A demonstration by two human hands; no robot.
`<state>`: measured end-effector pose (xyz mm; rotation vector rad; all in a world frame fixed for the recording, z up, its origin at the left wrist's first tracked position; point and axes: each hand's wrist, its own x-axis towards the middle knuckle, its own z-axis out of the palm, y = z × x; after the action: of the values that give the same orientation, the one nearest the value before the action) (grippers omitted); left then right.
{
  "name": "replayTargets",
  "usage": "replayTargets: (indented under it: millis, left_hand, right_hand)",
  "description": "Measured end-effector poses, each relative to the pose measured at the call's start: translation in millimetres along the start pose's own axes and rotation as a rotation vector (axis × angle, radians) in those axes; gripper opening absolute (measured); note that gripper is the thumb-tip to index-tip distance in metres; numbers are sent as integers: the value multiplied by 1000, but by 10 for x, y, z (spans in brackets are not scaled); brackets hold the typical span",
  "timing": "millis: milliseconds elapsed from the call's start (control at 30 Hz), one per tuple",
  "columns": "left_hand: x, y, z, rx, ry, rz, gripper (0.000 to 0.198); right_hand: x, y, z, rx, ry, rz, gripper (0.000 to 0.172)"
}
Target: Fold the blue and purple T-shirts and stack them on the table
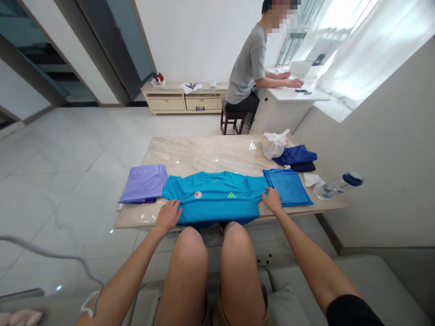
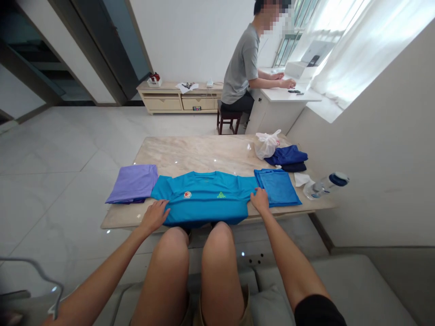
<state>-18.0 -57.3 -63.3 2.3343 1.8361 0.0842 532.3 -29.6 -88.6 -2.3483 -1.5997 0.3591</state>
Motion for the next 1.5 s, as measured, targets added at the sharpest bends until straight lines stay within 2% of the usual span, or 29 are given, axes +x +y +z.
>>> replayTargets:
  millis: [133,233,300,367,467,600,733,833,900,1000,1067,1133,1200,1267,1333,1433,1500]
  left_hand:
    - [134,-156,153,-59,107,24,58]
    - [197,-279,218,-88,117,57,61]
    - [200,-330,211,-75,134,54,61]
    - [182,-350,175,-22,162,0,60]
    - [154,-338,123,80,187,-120,62]
    - [154,-310,161,83,200,-163,62]
    - [168,-306,248,3,237,-172,57]
    - [162,-317,275,-36,258,-168,55]
    - [150,-328,282,-54,271,-166,54]
    - [133,-343,293,-78,300,-174,53]
    - [128,-349,302,-95,317,-177,53]
    - [128,-350,308,-112,323,-176,52]
    - [126,-346,305,-129,322,-168,51]
    - [118,-339,297,-139,321,-155,50]
    - [106,-330,294,-138,308,-119,50]
    - [119,-316,323,-139,225,-3,55]
    - [192,-298,371,-135,174,26,62]
  right_hand:
    - [301,95,52,48,72,142,62]
    - [419,137,153,65,70,206,74]
    - [462,169,195,82,41,239,76]
    - [490,200,185,108,-1,247,65]
    - [504,219,59,129,-41,220,42]
    - [459,157,-247,122,-37,175,34]
    - [318,-88,-552,111,-10,58,28]
    - [96,-456,-680,108,28,-110,24]
    - [-95,-759,-686,174,-40,-259,27]
    - [-328,-1144,-569,399,-319,-462,41]
    - [-380,-1277,-423,547,-382,-444,46]
    - [-361,-1305,-237,570,-266,-378,45]
    - [-326,-1273,-23,442,-154,-427,45]
    - [-330,-1235,201,244,-142,-556,47]
    - [-385,-1216,409,75,-168,-626,53]
    - [-482,-1205,637,-64,-137,-597,64]
    - [-487,-1182,718,-99,-108,-582,69]
